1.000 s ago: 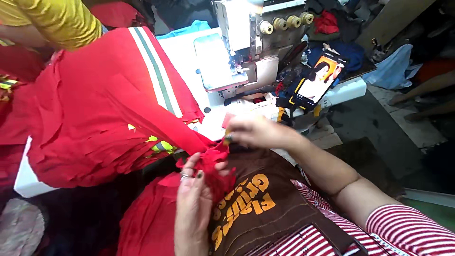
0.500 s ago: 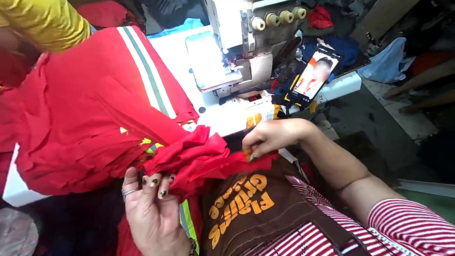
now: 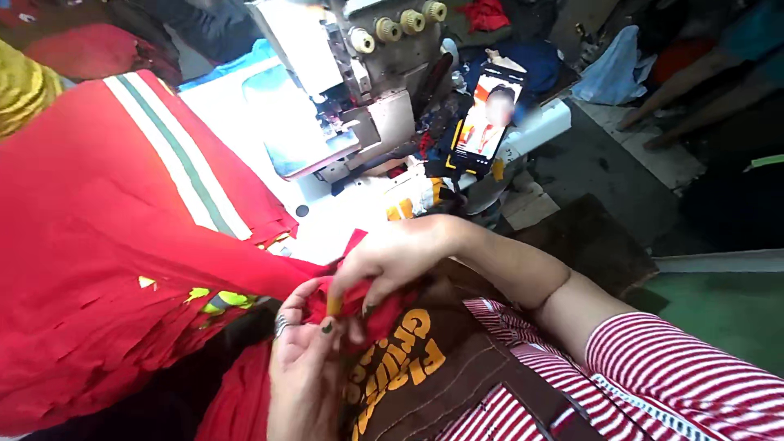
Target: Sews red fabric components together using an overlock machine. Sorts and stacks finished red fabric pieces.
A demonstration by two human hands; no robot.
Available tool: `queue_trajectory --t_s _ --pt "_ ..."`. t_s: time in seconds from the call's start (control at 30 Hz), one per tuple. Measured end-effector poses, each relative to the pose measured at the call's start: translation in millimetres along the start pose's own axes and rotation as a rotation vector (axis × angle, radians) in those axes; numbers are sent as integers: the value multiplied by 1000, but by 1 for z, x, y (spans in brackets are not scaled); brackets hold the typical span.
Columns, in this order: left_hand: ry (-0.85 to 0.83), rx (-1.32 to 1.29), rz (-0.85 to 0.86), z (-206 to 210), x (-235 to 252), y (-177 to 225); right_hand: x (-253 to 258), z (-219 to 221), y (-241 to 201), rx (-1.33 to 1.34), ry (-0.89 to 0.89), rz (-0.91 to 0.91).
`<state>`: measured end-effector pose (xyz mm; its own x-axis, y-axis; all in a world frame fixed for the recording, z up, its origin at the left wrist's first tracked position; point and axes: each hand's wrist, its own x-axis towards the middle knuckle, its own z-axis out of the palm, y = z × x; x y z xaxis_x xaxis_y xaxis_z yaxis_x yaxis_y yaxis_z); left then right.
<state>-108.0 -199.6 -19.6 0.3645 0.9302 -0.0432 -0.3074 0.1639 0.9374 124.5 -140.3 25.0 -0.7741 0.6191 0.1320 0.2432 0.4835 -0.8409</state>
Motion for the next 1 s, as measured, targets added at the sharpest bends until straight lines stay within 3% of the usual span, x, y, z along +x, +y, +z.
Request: queue_trajectory --t_s 0.1,0.17,0.37,0.43,0.67,0.8,1.0 --pt "64 55 -18 -13 -8 13 -29 -26 34 -230 283 153" --pt "98 141 -43 -16 -13 16 -54 -32 59 -411 343 366" --pt "106 343 -167 -4 -4 -13 -74 43 108 -277 33 900" --pt "95 346 -188 10 -2 -17 -67 60 123 -278 41 1023" --pt "34 369 -227 19 4 -16 -49 77 145 -448 75 1111" --pt "54 373 -230 20 4 -16 -49 68 138 -382 -35 1142" --pt "-43 437 -198 23 9 -12 -63 49 101 -184 8 1176"
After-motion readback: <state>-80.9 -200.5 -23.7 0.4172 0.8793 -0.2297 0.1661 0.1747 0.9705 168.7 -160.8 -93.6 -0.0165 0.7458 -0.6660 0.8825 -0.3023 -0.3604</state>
